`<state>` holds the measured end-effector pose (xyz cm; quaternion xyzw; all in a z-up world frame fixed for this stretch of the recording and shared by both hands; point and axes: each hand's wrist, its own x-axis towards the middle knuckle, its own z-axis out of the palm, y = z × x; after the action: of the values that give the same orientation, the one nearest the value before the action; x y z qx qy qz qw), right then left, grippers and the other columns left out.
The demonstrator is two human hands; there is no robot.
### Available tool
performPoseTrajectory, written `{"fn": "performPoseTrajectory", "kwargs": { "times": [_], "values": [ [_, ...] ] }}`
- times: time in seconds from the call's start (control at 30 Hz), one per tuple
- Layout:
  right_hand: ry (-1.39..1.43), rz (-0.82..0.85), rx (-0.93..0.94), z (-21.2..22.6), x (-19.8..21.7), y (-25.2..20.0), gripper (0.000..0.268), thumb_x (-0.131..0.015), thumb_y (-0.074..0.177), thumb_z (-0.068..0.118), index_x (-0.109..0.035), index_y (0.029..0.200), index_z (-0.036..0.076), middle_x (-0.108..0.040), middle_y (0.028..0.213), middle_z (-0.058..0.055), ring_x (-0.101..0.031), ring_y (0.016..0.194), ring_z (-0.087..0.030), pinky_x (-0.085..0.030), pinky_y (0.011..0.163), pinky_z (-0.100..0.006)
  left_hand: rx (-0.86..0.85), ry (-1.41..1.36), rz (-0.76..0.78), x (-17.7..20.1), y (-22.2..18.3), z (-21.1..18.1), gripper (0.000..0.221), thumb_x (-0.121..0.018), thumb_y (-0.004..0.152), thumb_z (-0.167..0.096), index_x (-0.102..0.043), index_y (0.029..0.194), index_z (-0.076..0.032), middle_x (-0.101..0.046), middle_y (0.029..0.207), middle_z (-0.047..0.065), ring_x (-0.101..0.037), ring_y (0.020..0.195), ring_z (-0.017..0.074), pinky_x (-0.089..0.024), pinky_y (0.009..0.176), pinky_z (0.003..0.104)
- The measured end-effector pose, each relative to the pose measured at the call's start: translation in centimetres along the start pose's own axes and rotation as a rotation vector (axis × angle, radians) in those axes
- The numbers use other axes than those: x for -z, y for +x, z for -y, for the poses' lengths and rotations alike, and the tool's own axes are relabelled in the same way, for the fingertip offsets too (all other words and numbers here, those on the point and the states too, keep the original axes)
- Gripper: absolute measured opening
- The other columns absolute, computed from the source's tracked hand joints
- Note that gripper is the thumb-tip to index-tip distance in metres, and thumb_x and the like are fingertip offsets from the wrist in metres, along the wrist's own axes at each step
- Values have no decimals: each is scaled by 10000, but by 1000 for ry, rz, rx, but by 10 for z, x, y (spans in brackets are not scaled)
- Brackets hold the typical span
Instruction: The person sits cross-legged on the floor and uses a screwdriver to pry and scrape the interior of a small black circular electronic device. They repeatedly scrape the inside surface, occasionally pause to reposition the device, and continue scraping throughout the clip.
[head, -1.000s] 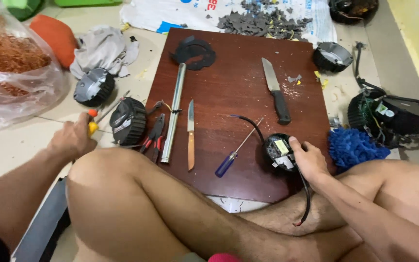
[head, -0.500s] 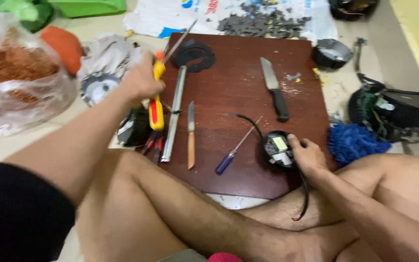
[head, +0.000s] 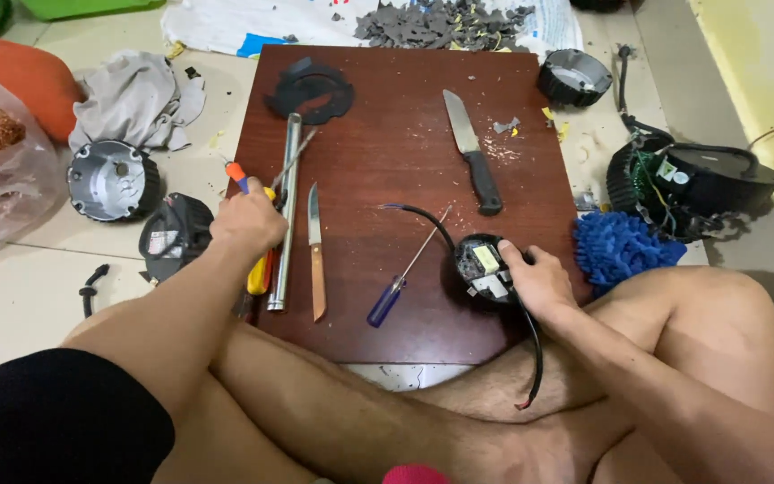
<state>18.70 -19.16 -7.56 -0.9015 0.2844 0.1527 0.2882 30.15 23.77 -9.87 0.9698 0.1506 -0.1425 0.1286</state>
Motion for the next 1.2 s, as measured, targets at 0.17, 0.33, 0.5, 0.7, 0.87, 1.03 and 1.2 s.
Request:
{"fn": "performPoseTrajectory", "kwargs": {
  "times": [0.17,0.33,0.5,0.7,0.87,1.03,1.2],
  "values": [
    [9,5,4,-7,-1,9,913,-489,932,812,-576,1541,137,-629,1481,-215,-549,1406,-435,-423,1165,-548,-17,-7,-31,16,-36,-23,533,-501,954,-211,-494,1482,-138,-491,1495,225,-521,1338,504,-504,1052,636],
    [17,2,22,-8,-2,10,922,-486,948,800,-563,1552,107,-615,1493,-236,-541,1412,-449,-412,1176,-552,-14,8,-73,12,-39,-22,501,-512,960,-211,-556,1432,-46,-546,1416,221,-597,1272,476,-526,1031,605],
    [-8,23,28,-6,-1,5,959,-466,942,815,-530,1573,95,-579,1536,-240,-505,1446,-454,-384,1201,-556,-22,-12,-123,7,-32,-14,480,-546,985,-382,-596,1300,-23,-626,1290,220,-683,1176,474,-564,993,557],
    [14,31,11,3,4,-9,987,-464,945,810,-486,1612,82,-548,1565,-238,-483,1464,-448,-366,1206,-566,-29,56,-148,30,-46,-21,582,-582,952,-433,-590,1329,9,-600,1342,222,-604,1264,457,-516,1029,619],
    [22,39,19,-2,2,0,999,-449,964,806,-456,1628,59,-504,1594,-256,-435,1492,-458,-331,1221,-562,193,-1,64,127,-71,2,1367,-857,670,-775,-269,1698,-91,-195,1734,241,-136,1590,477,-250,1237,649],
    [25,37,1,-5,0,7,1035,-461,947,831,-428,1645,67,-481,1614,-243,-423,1499,-450,-319,1227,-561,299,-457,381,101,-50,75,1252,-895,701,-482,-226,1661,-37,-268,1695,314,-224,1573,553,-188,1208,773],
    [14,30,-10,2,2,-3,994,-469,952,820,-461,1623,87,-493,1613,-232,-431,1499,-440,-335,1222,-563,367,-568,240,73,-22,114,1340,-1005,574,-396,-259,1631,-51,-457,1565,310,-433,1448,561,-282,1127,801]
  ]
}}
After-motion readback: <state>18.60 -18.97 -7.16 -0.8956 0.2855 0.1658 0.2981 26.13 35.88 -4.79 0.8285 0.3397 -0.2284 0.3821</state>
